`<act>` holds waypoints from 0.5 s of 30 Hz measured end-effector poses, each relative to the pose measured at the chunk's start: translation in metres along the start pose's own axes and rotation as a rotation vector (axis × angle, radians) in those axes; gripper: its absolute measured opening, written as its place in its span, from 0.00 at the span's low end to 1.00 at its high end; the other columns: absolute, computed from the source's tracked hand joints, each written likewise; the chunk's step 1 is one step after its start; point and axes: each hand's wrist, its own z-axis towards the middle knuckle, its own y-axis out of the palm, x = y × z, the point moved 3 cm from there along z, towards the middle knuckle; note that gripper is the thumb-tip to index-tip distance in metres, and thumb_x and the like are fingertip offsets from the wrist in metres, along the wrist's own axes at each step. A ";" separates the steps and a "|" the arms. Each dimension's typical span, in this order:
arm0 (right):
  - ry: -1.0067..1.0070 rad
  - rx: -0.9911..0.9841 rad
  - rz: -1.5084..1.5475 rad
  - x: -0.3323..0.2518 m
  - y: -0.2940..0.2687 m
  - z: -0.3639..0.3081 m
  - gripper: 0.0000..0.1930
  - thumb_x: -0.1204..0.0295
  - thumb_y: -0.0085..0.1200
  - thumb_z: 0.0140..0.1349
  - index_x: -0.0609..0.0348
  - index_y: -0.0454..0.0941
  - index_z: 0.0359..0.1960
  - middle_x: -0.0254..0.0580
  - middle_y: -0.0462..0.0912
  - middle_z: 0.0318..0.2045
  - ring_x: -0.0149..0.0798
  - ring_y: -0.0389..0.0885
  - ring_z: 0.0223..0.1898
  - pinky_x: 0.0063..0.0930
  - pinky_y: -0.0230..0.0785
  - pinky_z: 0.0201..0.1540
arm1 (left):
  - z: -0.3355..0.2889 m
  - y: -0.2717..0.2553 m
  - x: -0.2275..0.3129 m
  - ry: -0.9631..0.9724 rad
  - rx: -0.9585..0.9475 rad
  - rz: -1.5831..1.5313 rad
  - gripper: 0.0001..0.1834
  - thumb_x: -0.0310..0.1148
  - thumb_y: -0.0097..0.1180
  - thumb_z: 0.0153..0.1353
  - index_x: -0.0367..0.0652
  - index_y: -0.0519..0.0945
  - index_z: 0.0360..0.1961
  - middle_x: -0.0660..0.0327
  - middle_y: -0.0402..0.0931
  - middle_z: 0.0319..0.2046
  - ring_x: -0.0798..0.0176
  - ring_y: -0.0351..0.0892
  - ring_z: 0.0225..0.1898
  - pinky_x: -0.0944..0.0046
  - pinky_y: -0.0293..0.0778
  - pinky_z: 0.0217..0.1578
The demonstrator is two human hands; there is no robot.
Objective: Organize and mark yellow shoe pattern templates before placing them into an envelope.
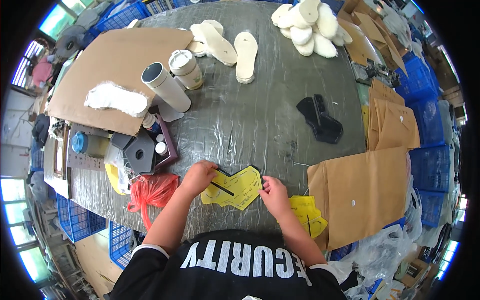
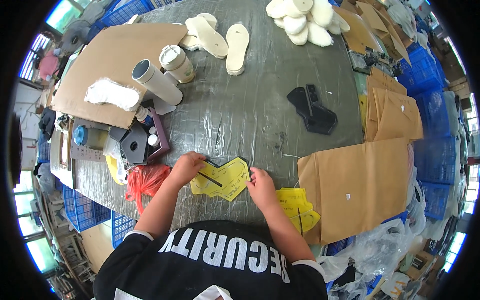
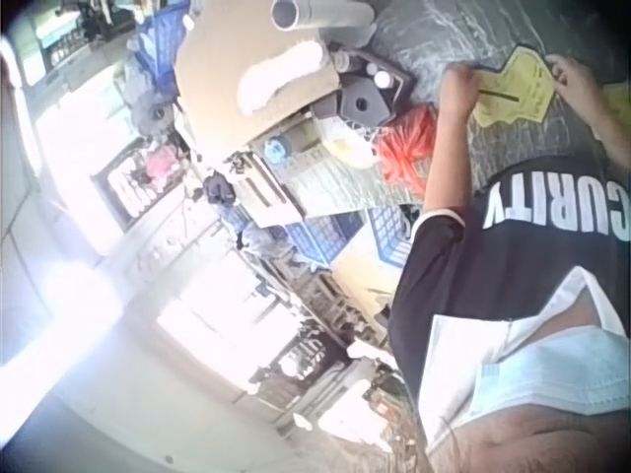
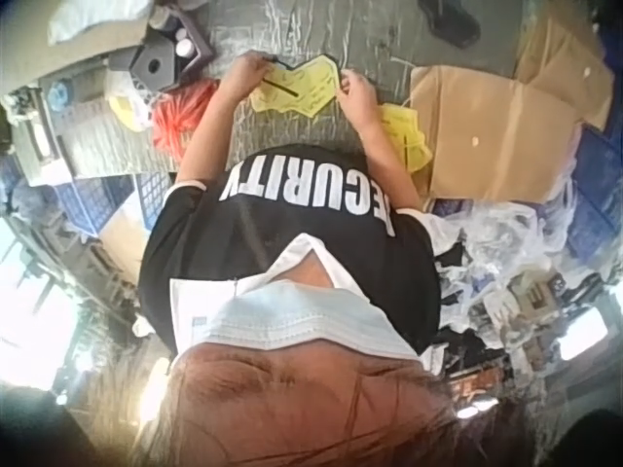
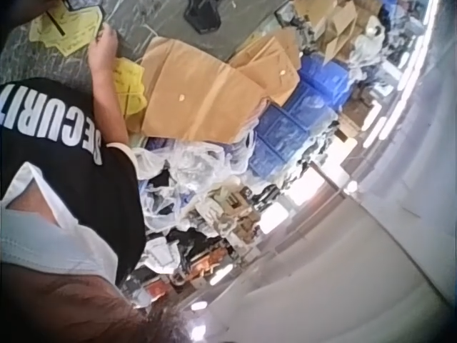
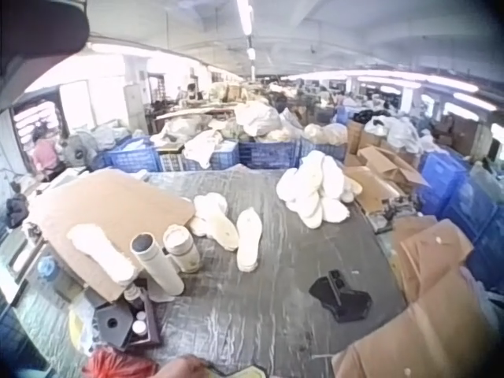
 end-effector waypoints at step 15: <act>-0.146 0.100 -0.184 0.005 0.012 -0.007 0.20 0.81 0.60 0.47 0.62 0.73 0.44 0.45 0.74 0.31 0.41 0.75 0.26 0.31 0.70 0.32 | 0.000 0.006 -0.012 0.119 0.240 0.156 0.18 0.31 0.66 0.43 0.40 0.80 0.38 0.55 0.75 0.38 0.49 0.71 0.44 0.58 0.69 0.47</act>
